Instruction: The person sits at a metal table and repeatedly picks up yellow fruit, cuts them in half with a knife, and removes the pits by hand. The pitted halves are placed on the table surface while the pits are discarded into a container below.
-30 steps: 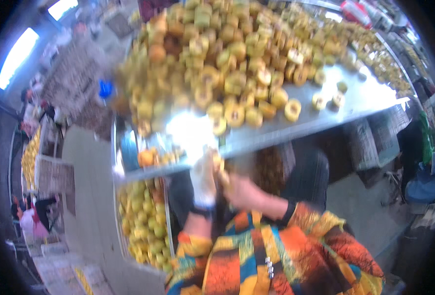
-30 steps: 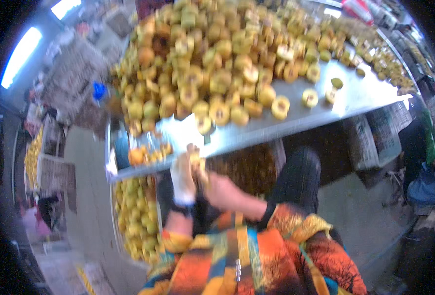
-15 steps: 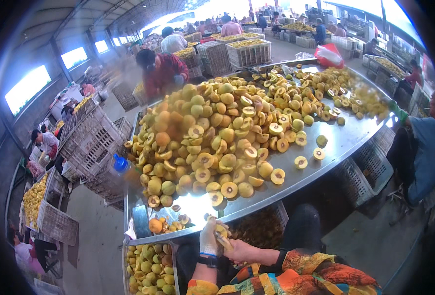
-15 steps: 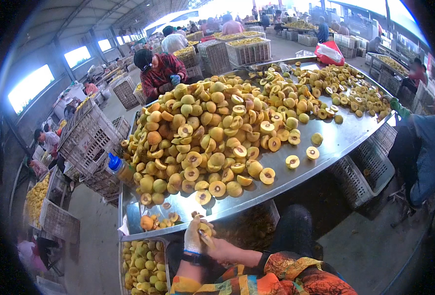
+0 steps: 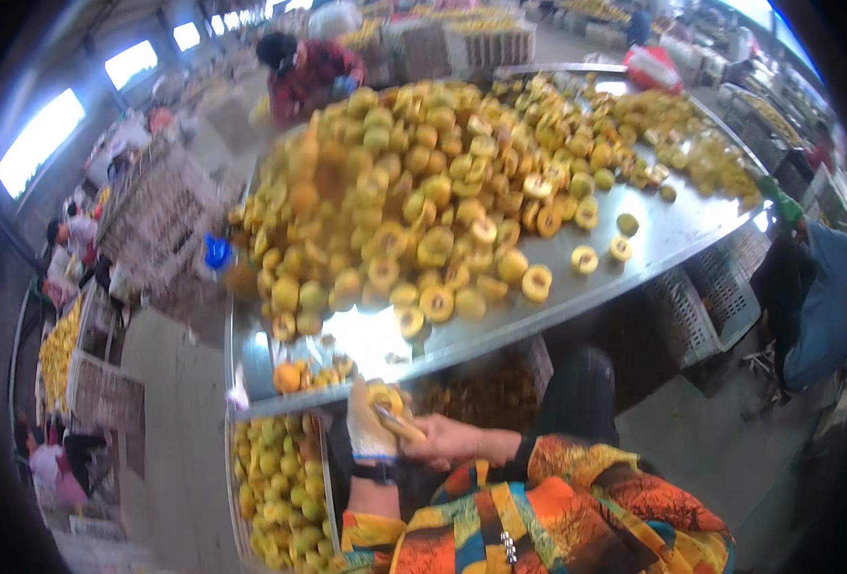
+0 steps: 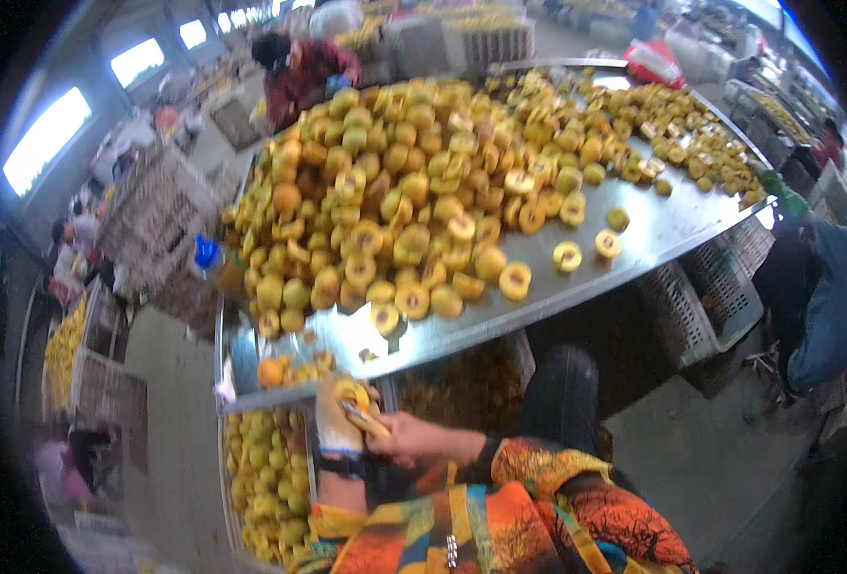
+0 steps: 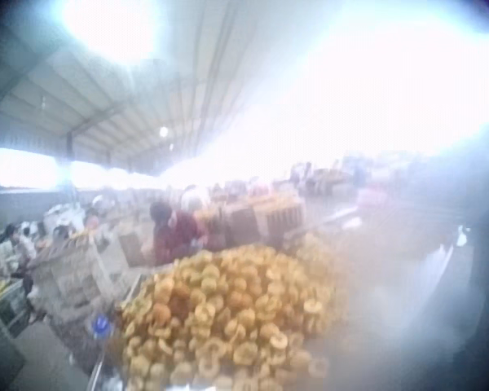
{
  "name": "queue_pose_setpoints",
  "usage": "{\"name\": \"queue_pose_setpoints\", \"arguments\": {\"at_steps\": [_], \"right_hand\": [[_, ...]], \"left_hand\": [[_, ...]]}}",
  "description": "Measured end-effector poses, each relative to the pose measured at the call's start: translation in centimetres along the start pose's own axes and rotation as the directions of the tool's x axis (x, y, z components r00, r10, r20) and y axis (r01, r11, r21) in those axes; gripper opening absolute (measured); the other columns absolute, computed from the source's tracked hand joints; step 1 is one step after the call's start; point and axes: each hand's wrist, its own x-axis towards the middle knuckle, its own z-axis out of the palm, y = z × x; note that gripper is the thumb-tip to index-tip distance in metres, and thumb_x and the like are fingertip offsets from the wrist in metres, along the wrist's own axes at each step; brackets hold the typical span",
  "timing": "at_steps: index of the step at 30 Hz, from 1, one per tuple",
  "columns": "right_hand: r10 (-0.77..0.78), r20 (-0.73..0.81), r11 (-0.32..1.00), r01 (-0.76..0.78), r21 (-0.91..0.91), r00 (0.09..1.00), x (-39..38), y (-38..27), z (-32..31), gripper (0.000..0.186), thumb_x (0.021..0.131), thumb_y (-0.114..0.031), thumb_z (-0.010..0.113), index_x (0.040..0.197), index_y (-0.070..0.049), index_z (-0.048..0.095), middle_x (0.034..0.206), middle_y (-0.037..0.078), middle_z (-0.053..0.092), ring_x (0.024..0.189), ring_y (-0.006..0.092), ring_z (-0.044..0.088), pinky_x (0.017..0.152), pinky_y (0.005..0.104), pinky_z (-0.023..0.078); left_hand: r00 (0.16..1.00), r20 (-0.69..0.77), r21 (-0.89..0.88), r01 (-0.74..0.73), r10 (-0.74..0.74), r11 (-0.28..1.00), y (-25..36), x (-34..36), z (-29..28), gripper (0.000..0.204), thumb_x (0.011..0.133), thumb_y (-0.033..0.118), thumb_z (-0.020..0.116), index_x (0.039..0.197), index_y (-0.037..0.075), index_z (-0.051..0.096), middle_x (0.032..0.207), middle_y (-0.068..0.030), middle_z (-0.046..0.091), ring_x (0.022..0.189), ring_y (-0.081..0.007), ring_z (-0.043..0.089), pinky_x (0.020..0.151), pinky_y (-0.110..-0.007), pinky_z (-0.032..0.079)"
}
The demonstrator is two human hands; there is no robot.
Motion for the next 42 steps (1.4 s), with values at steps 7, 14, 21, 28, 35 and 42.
{"name": "queue_pose_setpoints", "arguments": {"at_steps": [7,14,21,28,35,42], "right_hand": [[-0.071,0.063,0.978,0.057,0.202,0.995,0.8,1.6,-2.5,0.021,0.084,-0.018,0.06,0.099,-0.009,0.05,0.06,0.001,0.051,0.045,0.0115,0.05,0.039,0.025,0.039],[-0.08,-0.272,0.344,-0.229,-0.91,0.959,0.0,6.9,-9.2,0.027,0.071,-0.021,0.058,0.086,0.001,0.06,0.067,0.019,0.062,0.063,0.032,0.063,0.061,0.0409,0.051],[-0.256,-0.305,0.459,-0.163,-0.873,0.917,0.1,3.9,-7.4,0.034,0.077,-0.033,0.061,0.088,-0.001,0.056,0.071,0.022,0.061,0.07,0.0394,0.06,0.064,0.0454,0.048],[-0.397,-0.361,0.538,-0.105,-0.836,0.844,-4.0,1.9,-6.3,0.035,0.077,-0.033,0.063,0.087,0.0,0.055,0.073,0.025,0.059,0.073,0.0415,0.059,0.065,0.0461,0.047],[-0.389,-0.465,0.605,-0.16,-0.78,0.796,-2.5,3.2,-7.7,0.037,0.076,-0.033,0.065,0.088,0.0,0.054,0.071,0.023,0.059,0.072,0.0405,0.06,0.062,0.0419,0.047],[-0.51,-0.618,0.802,0.069,-0.594,0.598,-2.8,0.3,-7.5,0.055,0.079,-0.031,0.066,0.121,-0.002,0.045,0.088,0.016,0.063,0.075,0.0227,0.063,0.065,0.0343,0.049]], "left_hand": [[0.966,0.025,-0.102,-0.254,0.257,0.962,6.7,-0.6,-18.4,0.031,0.089,0.04,0.046,0.09,0.01,0.053,0.089,-0.0063,0.057,0.076,-0.0188,0.056,0.055,-0.028,0.047],[0.523,-0.031,0.996,0.086,0.852,-0.017,13.7,-1.1,-25.3,0.035,0.074,0.023,0.067,0.103,0.002,0.063,0.103,-0.0182,0.061,0.094,-0.0286,0.058,0.081,-0.036,0.047],[0.717,0.54,0.839,-0.415,0.441,-0.352,7.2,6.2,2.6,0.037,0.069,0.028,0.067,0.096,0.004,0.06,0.094,-0.0163,0.061,0.086,-0.0304,0.059,0.075,-0.038,0.047],[0.912,0.315,0.865,-0.163,0.263,-0.474,-0.8,13.6,10.3,0.058,0.067,0.028,0.073,0.11,0.002,0.043,0.102,-0.0222,0.059,0.096,-0.0343,0.059,0.081,-0.04,0.049],[0.96,0.215,0.926,-0.143,0.177,-0.349,0.3,13.5,8.9,0.06,0.064,0.029,0.075,0.11,-0.002,0.051,0.102,-0.0242,0.061,0.092,-0.0334,0.061,0.081,-0.036,0.048],[0.96,0.263,0.825,-0.277,0.1,0.492,1.0,7.4,8.9,0.033,0.074,0.018,0.069,0.094,-0.004,0.056,0.081,-0.0115,0.062,0.066,-0.0188,0.061,0.059,-0.029,0.049]]}}
